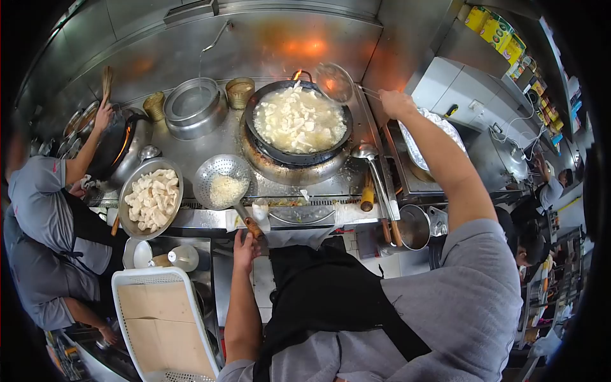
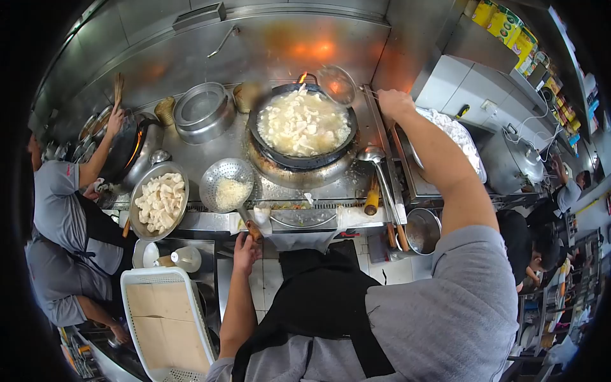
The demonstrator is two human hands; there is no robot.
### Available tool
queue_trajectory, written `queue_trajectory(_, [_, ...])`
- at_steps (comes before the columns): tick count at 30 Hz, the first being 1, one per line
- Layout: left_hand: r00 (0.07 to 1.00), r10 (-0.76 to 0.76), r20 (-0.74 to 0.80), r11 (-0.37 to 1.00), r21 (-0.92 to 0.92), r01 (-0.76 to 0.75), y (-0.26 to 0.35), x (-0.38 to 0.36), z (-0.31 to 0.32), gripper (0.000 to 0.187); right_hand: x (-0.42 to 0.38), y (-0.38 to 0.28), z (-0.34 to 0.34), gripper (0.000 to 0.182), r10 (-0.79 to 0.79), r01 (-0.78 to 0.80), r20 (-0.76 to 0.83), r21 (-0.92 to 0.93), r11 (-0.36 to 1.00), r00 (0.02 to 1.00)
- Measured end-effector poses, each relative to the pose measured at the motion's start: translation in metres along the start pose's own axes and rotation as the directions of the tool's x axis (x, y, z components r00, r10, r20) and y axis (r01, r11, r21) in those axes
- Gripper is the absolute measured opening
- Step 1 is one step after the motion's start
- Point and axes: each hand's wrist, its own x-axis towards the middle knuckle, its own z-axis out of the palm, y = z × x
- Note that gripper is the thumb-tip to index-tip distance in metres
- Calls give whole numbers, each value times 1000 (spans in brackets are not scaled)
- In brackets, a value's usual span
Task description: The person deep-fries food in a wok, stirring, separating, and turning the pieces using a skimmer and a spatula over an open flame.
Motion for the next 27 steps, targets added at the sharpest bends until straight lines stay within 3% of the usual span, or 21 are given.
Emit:
queue_trajectory(4, [998, -22, -58, 1000, 19, 23, -31, -33, -47, 64, 16, 21, 40, 29, 22, -20, 37, -68, 997, 999])
queue_trajectory(6, [993, -42, -107, 999, 17, 44, -51, -57, -76, 62, 22, 34, 66, 24, -161, 202, 240, -158, 966, 957])
queue_trajectory(7, [989, -49, -137, 999, 12, 52, -60, -72, -88, 61, 20, 41, 69, 24, -164, 206, 245, -157, 966, 956])
queue_trajectory(8, [989, -53, -138, 998, 13, 55, -68, -87, -97, 61, 15, 49, 71, 30, -273, 380, 472, -144, 914, 838])
queue_trajectory(10, [973, -87, -214, 996, -39, 80, -76, -113, -112, 58, 1, 81, 90, 43, -286, 148, 611, 267, 952, 738])
queue_trajectory(11, [973, -85, -215, 996, -42, 78, -79, -123, -116, 58, -16, 94, 109, 49, -183, -252, 591, 576, 777, 785])
queue_trajectory(13, [941, -144, -307, 990, -55, 133, -87, -140, -121, 56, -67, 73, 95, 53, 7, -635, 688, 665, 393, 725])
queue_trajectory(14, [938, -156, -309, 988, -68, 142, -92, -144, -125, 55, -82, 69, 102, 53, 0, -633, 689, 665, 396, 724])
queue_trajectory(16, [935, -169, -313, 985, -64, 157, -98, -146, -127, 55, -106, 68, 113, 46, -146, -675, 696, 718, 172, 703])
queue_trajectory(19, [934, -185, -305, 982, -32, 184, -94, -146, -124, 54, -126, 43, 107, 44, -100, -641, 650, 760, 110, 754])
queue_trajectory(21, [959, -170, -228, 982, 41, 184, -85, -141, -125, 55, -126, 33, 108, 42, -96, -605, 616, 787, 124, 782])
queue_trajectory(25, [967, -115, -229, 984, 109, 142, -62, -131, -127, 55, -119, 13, 113, 40, -44, -556, 563, 824, 112, 825])
queue_trajectory(27, [956, -111, -271, 986, 94, 141, -57, -128, -131, 55, -117, -5, 112, 38, -78, -476, 475, 879, 8, 876])
